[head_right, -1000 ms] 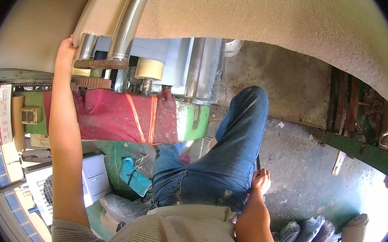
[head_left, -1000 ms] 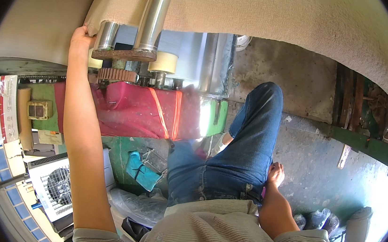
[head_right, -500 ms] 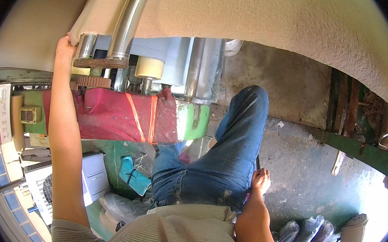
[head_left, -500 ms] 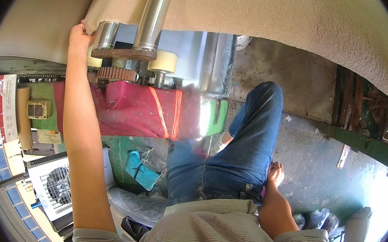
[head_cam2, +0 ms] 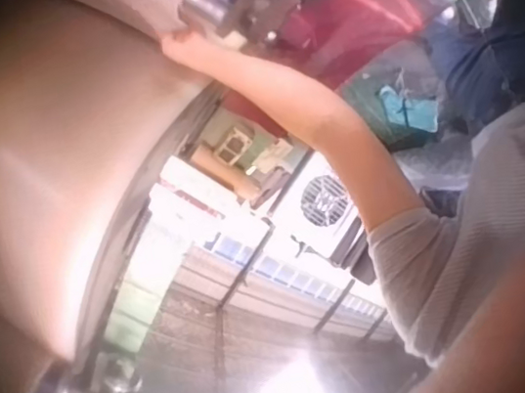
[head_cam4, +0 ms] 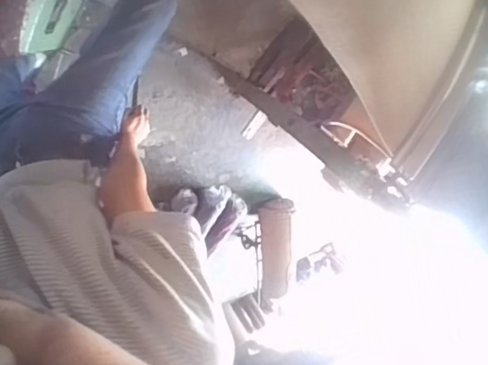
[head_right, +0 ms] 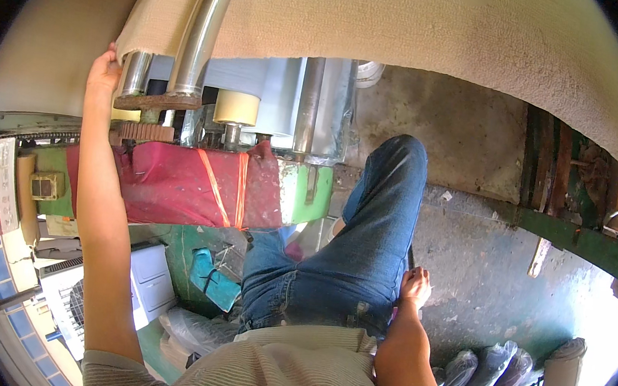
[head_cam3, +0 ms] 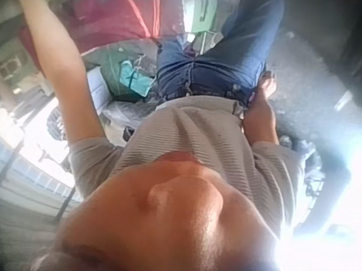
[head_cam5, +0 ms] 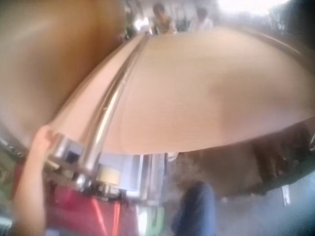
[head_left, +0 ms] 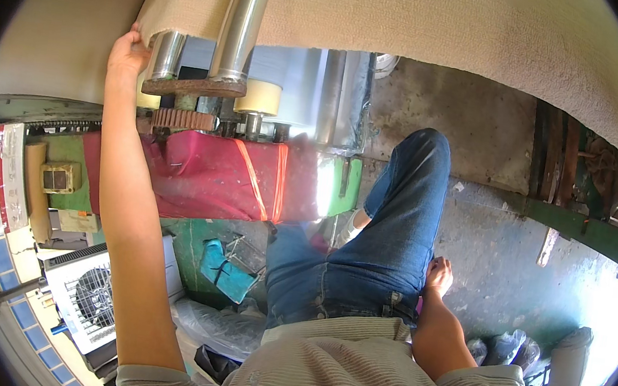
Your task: The person feeds a large sheet of beige fabric through a roller machine, using both hands to guide the edges and ensure proper alignment. The person remains seated on the machine throughout the process.
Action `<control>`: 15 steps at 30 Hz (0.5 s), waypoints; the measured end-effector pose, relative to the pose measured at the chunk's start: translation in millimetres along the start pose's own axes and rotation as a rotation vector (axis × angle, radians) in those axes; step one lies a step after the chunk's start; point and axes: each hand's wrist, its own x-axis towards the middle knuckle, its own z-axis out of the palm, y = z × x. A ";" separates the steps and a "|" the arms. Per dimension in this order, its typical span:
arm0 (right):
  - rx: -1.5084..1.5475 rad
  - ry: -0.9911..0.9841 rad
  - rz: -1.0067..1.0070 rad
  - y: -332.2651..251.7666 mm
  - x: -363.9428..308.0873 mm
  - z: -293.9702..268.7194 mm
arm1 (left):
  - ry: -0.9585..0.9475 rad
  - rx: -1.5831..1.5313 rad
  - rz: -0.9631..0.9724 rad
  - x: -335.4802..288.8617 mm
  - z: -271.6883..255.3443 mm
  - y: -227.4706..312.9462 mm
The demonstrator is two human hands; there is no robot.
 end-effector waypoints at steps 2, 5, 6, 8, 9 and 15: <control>0.009 -0.001 0.001 -0.4 0.0 -0.6 | 0.096 -0.097 0.010 13.3 -9.5 2.9; 0.019 -0.005 0.020 -1.3 -0.5 -1.0 | 0.188 -0.150 -0.033 11.6 -8.6 1.4; 0.021 -0.007 0.019 -1.2 -0.2 -1.0 | 0.209 -0.156 -0.013 14.2 -12.8 1.4; 0.020 -0.008 0.014 -1.0 0.2 -1.1 | 0.252 -0.169 0.028 13.1 -18.9 0.7; 0.017 -0.007 0.009 -0.9 0.4 -1.2 | 0.248 -0.135 0.024 11.1 -20.2 0.5; 0.005 -0.008 0.019 -1.3 -0.3 -0.3 | 0.037 0.121 -0.027 -47.2 29.2 -4.4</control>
